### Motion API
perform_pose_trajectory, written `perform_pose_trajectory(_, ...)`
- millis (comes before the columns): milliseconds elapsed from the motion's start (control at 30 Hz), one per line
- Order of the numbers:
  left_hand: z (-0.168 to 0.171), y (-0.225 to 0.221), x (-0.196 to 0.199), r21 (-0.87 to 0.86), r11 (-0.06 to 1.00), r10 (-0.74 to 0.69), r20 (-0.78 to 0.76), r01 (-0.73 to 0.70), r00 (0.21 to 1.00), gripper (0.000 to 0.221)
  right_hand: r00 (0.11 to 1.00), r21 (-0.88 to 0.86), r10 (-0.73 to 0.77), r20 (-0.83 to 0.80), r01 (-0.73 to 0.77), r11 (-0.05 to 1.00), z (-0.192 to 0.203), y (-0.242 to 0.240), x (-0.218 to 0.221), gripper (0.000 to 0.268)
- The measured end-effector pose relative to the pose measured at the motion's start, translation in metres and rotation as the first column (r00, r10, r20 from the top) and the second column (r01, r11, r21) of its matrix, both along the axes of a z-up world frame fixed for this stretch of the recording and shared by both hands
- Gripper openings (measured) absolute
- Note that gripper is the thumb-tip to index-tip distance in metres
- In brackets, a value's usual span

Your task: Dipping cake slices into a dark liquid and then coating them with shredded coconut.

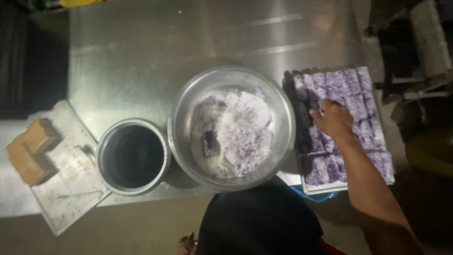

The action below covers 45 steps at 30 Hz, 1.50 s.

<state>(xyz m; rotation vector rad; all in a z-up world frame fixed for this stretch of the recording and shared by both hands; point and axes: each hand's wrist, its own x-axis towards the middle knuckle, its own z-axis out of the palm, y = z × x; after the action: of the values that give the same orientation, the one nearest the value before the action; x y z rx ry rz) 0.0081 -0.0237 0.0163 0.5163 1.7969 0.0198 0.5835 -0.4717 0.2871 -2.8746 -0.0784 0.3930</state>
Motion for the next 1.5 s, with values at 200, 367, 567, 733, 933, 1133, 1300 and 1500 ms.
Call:
perform_pose_trajectory(200,-0.006,-0.013,-0.015,-0.171,0.681,-0.717,-0.355,0.712,0.6,0.046,0.971,0.361,0.168,0.17,-0.22,0.906,0.076,0.119,-0.036,0.038)
perform_pose_trajectory(367,-0.004,-0.006,-0.001,-0.223,0.701,-0.707,-0.337,0.677,0.622,0.048,0.747,0.462,0.484,-0.456,-0.267,0.846,0.144,0.251,-0.09,0.047)
perform_pose_trajectory(567,-0.002,-0.008,0.019,-0.247,0.921,-0.383,-0.428,0.301,0.819,0.045,0.055,-0.125,0.994,0.095,-0.99,0.067,0.009,0.303,-0.089,0.083)
perform_pose_trajectory(733,0.008,-0.053,-0.029,0.05,0.971,-0.218,-0.206,0.233,0.954,0.049,0.169,-0.034,0.978,-0.126,-0.986,0.166,-0.029,0.275,-0.053,0.059)
perform_pose_trajectory(933,0.006,-0.09,-0.075,0.097,0.873,-0.46,-0.168,0.479,0.872,0.054,0.569,0.266,0.806,-0.164,-0.761,0.591,-0.014,0.222,-0.009,0.084)
perform_pose_trajectory(1133,-0.002,-0.075,-0.061,-0.03,0.695,-0.709,-0.195,0.718,0.678,0.063,0.76,0.126,0.484,-0.434,-0.481,0.868,-0.021,0.207,-0.048,0.1)
perform_pose_trajectory(1300,0.0,-0.065,-0.051,-0.132,0.535,-0.839,-0.196,0.835,0.507,0.072,0.825,0.393,0.434,-0.362,-0.287,0.873,-0.012,0.217,-0.044,0.05)
perform_pose_trajectory(1500,0.046,-0.046,-0.004,-0.095,0.962,-0.271,-0.217,0.256,0.938,0.047,0.546,0.139,0.784,0.296,-0.836,0.53,-0.055,0.235,-0.003,0.054)
